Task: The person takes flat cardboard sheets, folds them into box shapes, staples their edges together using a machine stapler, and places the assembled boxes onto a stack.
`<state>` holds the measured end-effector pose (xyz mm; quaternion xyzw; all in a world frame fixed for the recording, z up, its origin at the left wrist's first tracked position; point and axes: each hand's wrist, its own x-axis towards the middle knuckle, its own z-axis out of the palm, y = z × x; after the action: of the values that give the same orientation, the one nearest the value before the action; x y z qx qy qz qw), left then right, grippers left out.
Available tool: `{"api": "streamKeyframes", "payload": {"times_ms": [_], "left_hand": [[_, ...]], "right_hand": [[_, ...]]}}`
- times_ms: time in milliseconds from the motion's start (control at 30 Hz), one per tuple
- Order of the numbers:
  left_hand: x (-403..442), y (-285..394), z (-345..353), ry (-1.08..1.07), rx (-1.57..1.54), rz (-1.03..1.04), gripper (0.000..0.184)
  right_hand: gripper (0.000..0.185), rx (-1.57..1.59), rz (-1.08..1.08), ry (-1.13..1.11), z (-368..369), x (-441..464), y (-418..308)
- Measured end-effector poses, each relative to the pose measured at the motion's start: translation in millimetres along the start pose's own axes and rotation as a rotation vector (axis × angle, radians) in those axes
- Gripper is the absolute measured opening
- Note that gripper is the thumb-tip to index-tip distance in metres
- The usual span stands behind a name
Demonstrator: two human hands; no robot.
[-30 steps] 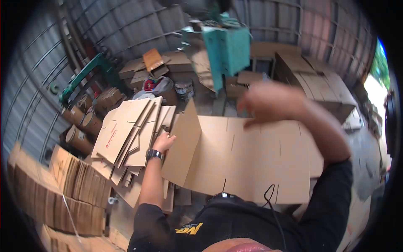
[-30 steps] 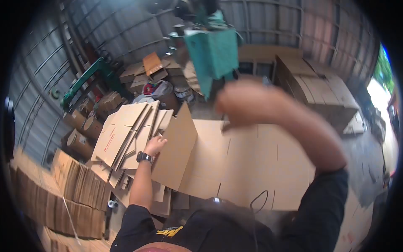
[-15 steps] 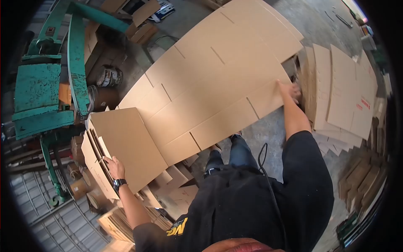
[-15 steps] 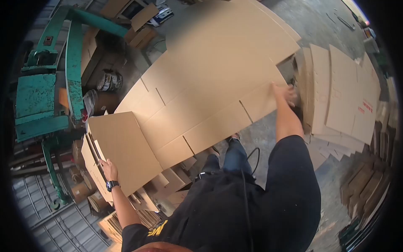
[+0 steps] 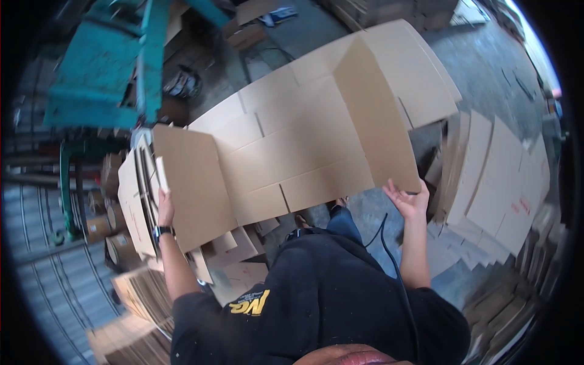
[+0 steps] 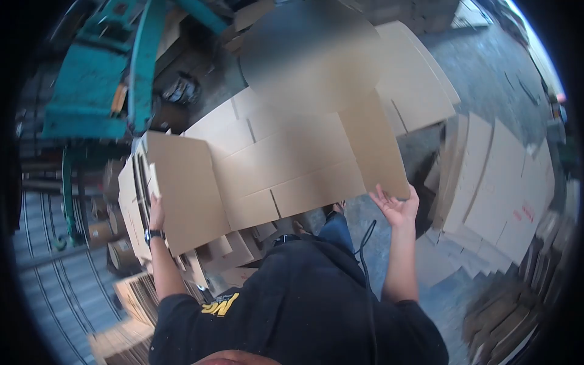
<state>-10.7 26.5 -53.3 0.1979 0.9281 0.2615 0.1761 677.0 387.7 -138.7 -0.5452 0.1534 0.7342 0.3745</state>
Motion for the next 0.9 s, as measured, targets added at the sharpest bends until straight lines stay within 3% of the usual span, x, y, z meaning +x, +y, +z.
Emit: {"api": "streamKeyframes", "payload": {"times_ms": [33,167,200,233,333,367,433,500,567,600,733,900], "left_hand": [[-12.2,23.5,-2.4,-0.026,-0.025,-0.033,0.072],[-35.1,82.6,-27.0,-0.273,0.075,-0.214,0.064],[-5.4,25.7,-23.0,-0.286,-0.056,-0.036,0.054],[-7.2,29.5,-23.9,-0.353,-0.092,-0.034,0.053],[-13.3,30.2,-16.9,-0.307,-0.171,0.035,0.057],[-15.2,32.9,-17.9,-0.3,-0.182,0.039,0.057],[-25.8,47.1,-23.2,-0.272,-0.16,0.165,0.055],[-34.6,76.9,-45.5,-0.236,-0.22,0.146,0.053],[-45.0,110.2,-71.1,-0.247,-0.386,0.144,0.048],[-51.1,129.0,-81.4,-0.295,-0.499,0.172,0.046],[-62.7,184.2,-81.9,-0.196,-0.409,0.285,0.024],[-64.5,231.7,-62.6,-0.27,-0.623,0.381,0.023]], "right_hand": [[0.038,0.213,0.081,-0.369,-11.6,17.9,9.3],[0.029,0.231,0.01,-0.364,-30.1,113.6,60.6],[0.026,0.293,0.051,-0.292,-31.0,125.4,76.1],[0.023,0.359,0.082,-0.214,-28.3,131.1,86.2],[0.025,0.305,0.136,-0.389,-16.5,119.4,133.7],[0.029,0.382,0.371,-0.56,-0.7,103.7,145.4],[0.029,0.244,0.277,-0.634,35.3,61.0,170.2],[0.029,0.106,0.168,-0.701,66.6,-4.7,186.6],[0.032,-0.138,0.135,-0.961,95.7,-85.9,199.5],[0.032,-0.157,0.128,-0.962,104.4,-109.3,206.3],[0.031,-0.332,0.013,-0.888,128.9,-196.5,255.2],[0.032,-0.49,-0.17,-0.932,140.4,-245.0,294.7]]}}
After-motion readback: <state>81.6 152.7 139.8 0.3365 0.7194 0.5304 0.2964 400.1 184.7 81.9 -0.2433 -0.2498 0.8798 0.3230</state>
